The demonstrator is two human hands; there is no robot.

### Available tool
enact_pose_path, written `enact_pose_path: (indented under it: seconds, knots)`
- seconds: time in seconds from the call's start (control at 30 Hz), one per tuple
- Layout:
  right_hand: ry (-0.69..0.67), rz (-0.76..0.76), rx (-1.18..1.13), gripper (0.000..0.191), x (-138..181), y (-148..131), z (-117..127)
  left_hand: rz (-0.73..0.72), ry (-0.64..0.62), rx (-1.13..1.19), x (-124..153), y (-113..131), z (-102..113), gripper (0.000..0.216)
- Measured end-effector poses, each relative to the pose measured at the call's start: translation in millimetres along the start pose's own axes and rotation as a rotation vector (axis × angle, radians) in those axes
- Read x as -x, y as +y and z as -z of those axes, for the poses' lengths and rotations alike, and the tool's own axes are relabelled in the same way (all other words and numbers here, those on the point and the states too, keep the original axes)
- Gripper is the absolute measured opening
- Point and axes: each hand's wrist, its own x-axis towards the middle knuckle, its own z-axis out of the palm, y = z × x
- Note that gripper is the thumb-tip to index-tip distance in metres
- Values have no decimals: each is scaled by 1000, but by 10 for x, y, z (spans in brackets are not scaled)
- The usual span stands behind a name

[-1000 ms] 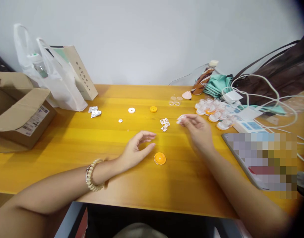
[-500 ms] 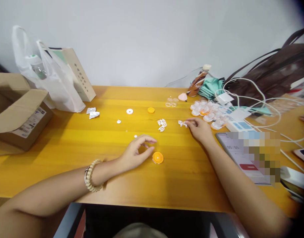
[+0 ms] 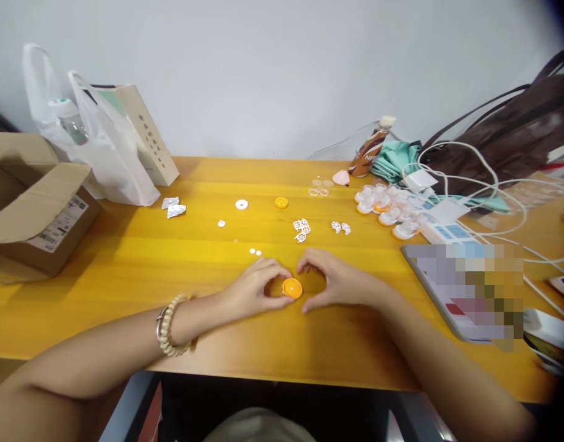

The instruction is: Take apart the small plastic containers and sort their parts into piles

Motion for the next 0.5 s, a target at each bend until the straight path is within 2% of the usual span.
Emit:
enact_pose_path:
  seconds: [0.1,0.23,0.37,0.5]
  knots:
    - [-16,11,54,40,-43,-60,-133,5,26,9,1,-26,-6,29]
    - [29,18,60,24,-85,-37,-218,31,72,12,-4,-56,-33,27]
    - [40,28,46,21,-87,-13,-226,27,176,28,-14,-56,-48,25]
    - [19,19,34,24,-84,-19,-206,25,204,-8,-46,-53,51,24]
